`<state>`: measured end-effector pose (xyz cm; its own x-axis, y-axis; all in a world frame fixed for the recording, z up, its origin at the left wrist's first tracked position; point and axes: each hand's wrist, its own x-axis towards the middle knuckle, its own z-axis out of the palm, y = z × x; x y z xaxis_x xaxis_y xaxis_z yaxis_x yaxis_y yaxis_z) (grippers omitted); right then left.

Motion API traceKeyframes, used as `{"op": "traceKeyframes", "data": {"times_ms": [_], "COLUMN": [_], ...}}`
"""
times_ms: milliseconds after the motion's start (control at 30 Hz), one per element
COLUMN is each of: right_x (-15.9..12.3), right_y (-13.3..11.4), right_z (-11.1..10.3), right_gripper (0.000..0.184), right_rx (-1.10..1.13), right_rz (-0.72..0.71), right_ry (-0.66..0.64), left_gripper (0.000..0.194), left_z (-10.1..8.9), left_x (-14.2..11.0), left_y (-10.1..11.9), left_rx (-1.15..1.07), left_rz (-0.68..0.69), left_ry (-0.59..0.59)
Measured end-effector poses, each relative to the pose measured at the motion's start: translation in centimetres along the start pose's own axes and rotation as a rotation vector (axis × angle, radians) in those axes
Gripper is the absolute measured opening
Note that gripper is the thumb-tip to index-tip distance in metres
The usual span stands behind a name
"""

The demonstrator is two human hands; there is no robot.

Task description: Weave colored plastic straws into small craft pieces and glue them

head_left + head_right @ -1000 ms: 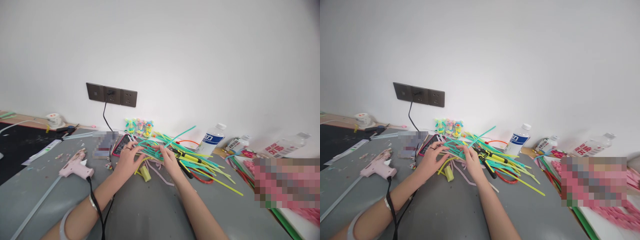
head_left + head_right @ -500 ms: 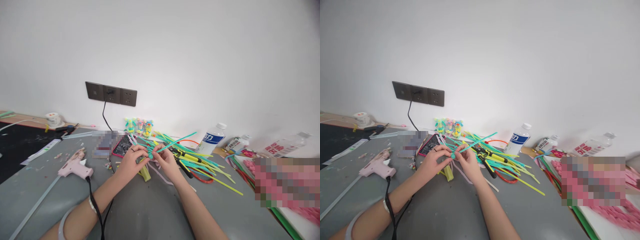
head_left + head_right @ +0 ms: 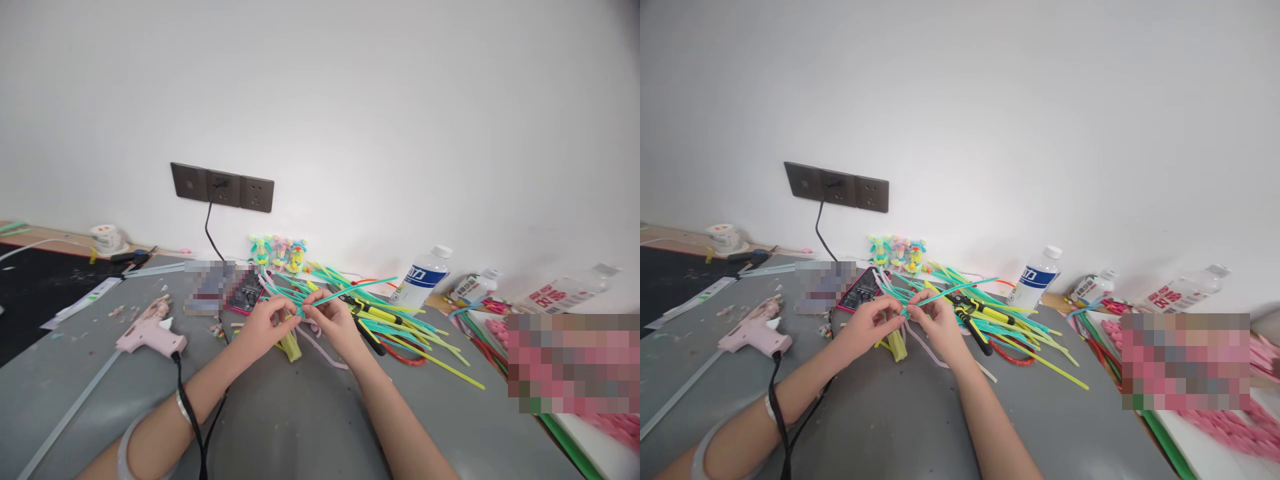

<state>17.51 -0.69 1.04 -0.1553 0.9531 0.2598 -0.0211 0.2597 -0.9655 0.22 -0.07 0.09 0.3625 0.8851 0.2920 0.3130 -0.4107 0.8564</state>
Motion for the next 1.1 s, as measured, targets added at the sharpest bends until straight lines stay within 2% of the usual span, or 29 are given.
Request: {"op": "traceKeyframes", "data": {"times_ms": [200, 367, 600, 833, 933, 1100], "right_x": [0.0, -0.1, 0.0, -0.1, -0.1, -0.2], "right_y": [0.0, 0.2, 0.1, 0.0, 0.2, 0.2], "right_z": [-0.2, -0.2, -0.1, 0.2, 0.3, 0.4], "right_gripper": [0.023, 0.022, 0.021, 0.023, 0.020, 0.017], "right_rx": [-0.044, -0.088, -0.098, -0.067, -0.111, -0.302], "right_rz": [0.021, 0.003, -0.048, -0.071, -0.132, -0.348], "right_ry": [-0.060, -0.056, 0.011, 0.111, 0.104, 0.053], "left_gripper": [0.023, 0.028, 0.035, 0.038, 0.038, 0.038], "left_z": [0.0, -0.2, -0.4, -0.8, -0.9, -0.8], "left_x": [0.0, 0.0, 0.2, 0.0, 0.0, 0.1], "left_y": [0.5, 0.3, 0.3, 0.8, 1.1, 1.1], "left_rx": [-0.056, -0.146, -0.257, -0.374, -0.425, -0.490], "left_rz": [-0.034, -0.070, -0.205, -0.250, -0.272, -0.297], "left_ry": [-0.010, -0.071, -0.105, -0.054, -0.013, 0.086]}}
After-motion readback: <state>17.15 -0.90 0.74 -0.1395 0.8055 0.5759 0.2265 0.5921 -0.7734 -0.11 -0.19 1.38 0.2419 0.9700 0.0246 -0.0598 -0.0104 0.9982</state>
